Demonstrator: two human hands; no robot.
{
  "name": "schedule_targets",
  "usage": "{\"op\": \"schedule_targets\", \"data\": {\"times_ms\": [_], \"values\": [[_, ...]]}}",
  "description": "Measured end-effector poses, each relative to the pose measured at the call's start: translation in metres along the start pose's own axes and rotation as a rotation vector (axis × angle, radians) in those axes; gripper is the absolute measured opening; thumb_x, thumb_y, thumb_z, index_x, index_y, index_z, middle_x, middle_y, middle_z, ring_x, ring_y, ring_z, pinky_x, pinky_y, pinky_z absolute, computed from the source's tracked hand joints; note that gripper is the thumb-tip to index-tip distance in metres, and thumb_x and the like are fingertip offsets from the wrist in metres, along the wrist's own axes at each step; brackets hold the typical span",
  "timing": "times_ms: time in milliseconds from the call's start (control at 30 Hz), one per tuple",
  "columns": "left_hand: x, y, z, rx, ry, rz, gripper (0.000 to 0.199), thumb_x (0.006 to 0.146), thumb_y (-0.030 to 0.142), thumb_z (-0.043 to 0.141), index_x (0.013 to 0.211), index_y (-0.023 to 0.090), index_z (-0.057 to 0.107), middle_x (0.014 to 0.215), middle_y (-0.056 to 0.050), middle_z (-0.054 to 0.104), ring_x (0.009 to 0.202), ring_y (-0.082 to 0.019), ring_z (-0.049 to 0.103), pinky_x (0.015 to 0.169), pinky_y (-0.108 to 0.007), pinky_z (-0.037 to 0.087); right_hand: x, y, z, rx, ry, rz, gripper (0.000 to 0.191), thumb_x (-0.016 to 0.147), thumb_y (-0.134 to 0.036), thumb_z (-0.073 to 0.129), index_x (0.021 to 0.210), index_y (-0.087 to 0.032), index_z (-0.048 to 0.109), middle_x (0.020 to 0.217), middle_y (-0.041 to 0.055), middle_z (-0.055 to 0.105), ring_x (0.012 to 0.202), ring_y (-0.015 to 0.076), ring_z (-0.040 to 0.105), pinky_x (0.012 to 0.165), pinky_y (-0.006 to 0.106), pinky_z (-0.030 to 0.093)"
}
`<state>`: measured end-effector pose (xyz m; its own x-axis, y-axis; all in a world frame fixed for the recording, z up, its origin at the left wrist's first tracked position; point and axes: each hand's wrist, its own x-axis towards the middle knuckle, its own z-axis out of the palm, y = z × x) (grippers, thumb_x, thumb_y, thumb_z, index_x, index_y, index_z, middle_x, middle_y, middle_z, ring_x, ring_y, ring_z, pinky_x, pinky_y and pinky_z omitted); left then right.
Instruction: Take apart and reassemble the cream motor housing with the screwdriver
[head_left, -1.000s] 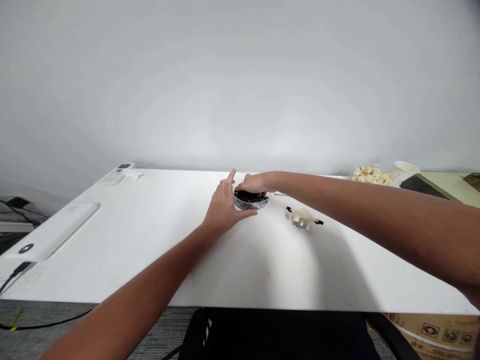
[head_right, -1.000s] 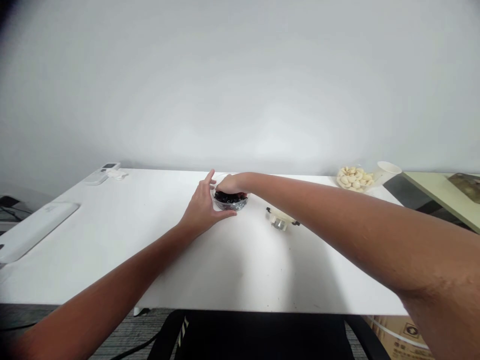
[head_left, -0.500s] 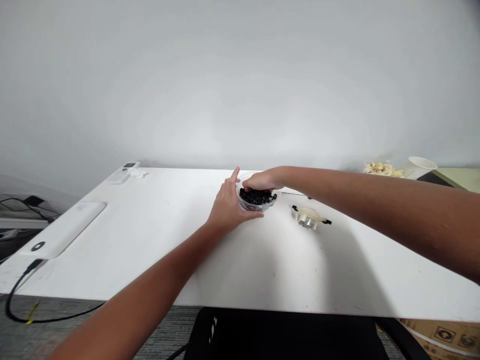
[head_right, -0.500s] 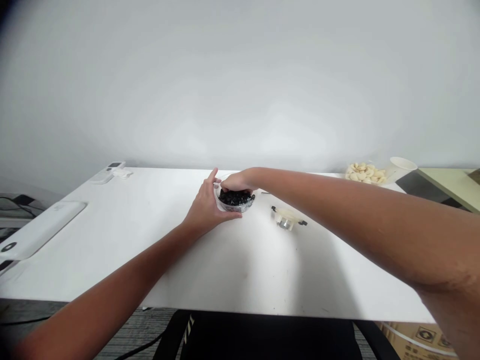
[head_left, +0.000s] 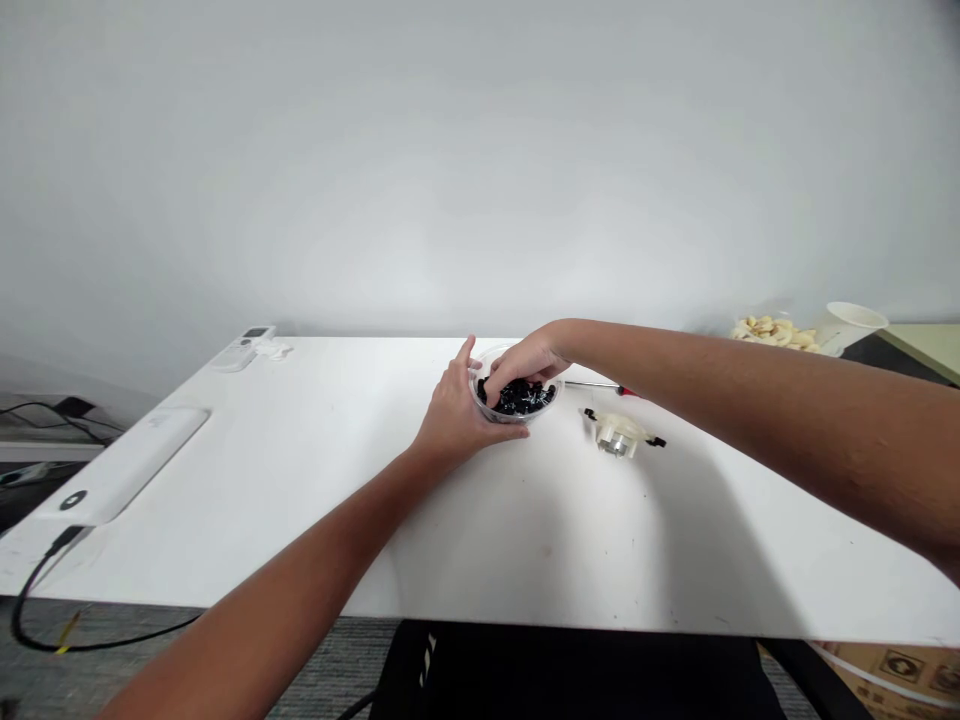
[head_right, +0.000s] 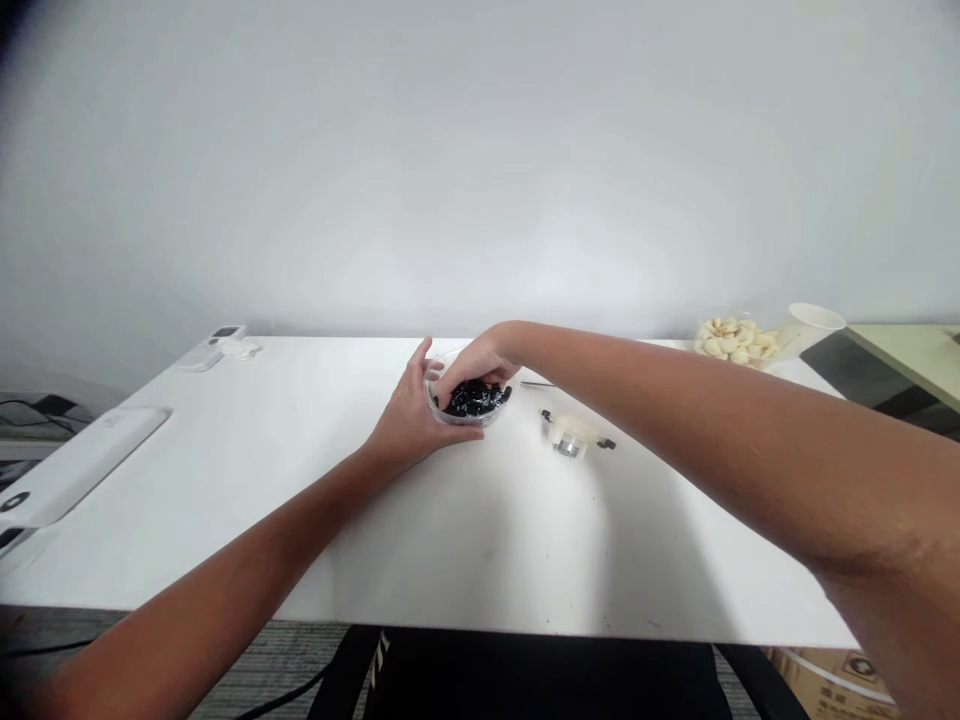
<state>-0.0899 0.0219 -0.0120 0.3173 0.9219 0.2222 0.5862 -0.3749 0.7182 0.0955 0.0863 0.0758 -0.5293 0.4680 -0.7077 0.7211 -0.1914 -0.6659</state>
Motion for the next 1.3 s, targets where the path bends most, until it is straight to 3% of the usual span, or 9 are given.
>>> {"op": "schedule_targets", "data": {"times_ms": [333,533,633,800,933,1100,1300], "values": [[0.001,-0.001,-0.001,-0.062,-0.035,0.011,0.157,0.052,0.063,0.101,0.171,0.026,0.006,0.153,-0.019,0.048,0.145,-0.043,0.049,0.12,-0.061,0.042,0.007,0.004,-0.012,0.024,-0.093,0.03,0.036,0.071,-0.032,0.09,0.095,-0.023,0.065,0.076,-0.0037,0.064,0.062,0.0147,0.063,0.051,0.023,0.05],[0.0,0.002,-0.003,-0.028,-0.043,0.067,0.149,0.059,0.06,0.099,0.171,0.024,0.008,0.162,-0.02,0.044,0.15,-0.043,0.046,0.124,-0.059,0.039,0.009,0.003,-0.015,0.071,-0.115,0.044,0.026,0.078,-0.039,0.08,0.09,-0.023,0.064,0.065,-0.0051,0.056,0.051,0.0139,0.054,0.045,0.025,0.045],[-0.001,0.003,-0.004,0.001,-0.038,0.061,0.148,0.059,0.059,0.099,0.171,0.023,0.01,0.17,-0.02,0.035,0.156,-0.044,0.039,0.126,-0.059,0.038,0.007,0.001,-0.014,0.11,-0.131,0.066,0.027,0.081,-0.044,0.073,0.087,-0.02,0.062,0.069,-0.0013,0.059,0.052,0.014,0.054,0.047,0.026,0.047],[-0.001,0.005,-0.004,0.023,-0.044,0.034,0.151,0.057,0.062,0.099,0.172,0.022,0.009,0.172,-0.022,0.034,0.157,-0.045,0.036,0.126,-0.06,0.037,0.004,0.001,-0.017,0.15,-0.18,0.089,0.032,0.084,-0.05,0.069,0.079,-0.021,0.056,0.057,-0.0044,0.048,0.046,0.0123,0.044,0.048,0.027,0.046],[-0.001,0.006,-0.004,0.046,-0.059,0.058,0.153,0.054,0.064,0.099,0.171,0.025,0.008,0.176,-0.02,0.027,0.158,-0.046,0.035,0.127,-0.062,0.036,0.008,0.006,-0.023,0.163,-0.226,0.118,0.038,0.085,-0.058,0.07,0.083,-0.022,0.058,0.055,-0.0028,0.051,0.048,0.0143,0.048,0.05,0.028,0.049],[-0.001,0.004,-0.004,0.047,-0.089,0.112,0.147,0.058,0.064,0.097,0.171,0.031,0.01,0.177,-0.014,0.028,0.153,-0.044,0.043,0.122,-0.06,0.045,0.01,0.008,-0.027,0.169,-0.267,0.119,0.043,0.081,-0.062,0.075,0.082,-0.023,0.056,0.056,-0.0031,0.052,0.05,0.0171,0.054,0.049,0.029,0.05],[-0.002,0.004,-0.006,0.038,-0.104,0.096,0.148,0.06,0.067,0.095,0.172,0.026,0.008,0.176,-0.017,0.029,0.154,-0.045,0.041,0.123,-0.06,0.044,0.007,0.007,-0.025,0.175,-0.273,0.084,0.043,0.079,-0.059,0.08,0.083,-0.024,0.055,0.063,-0.0035,0.055,0.051,0.0158,0.057,0.049,0.028,0.051]]}}
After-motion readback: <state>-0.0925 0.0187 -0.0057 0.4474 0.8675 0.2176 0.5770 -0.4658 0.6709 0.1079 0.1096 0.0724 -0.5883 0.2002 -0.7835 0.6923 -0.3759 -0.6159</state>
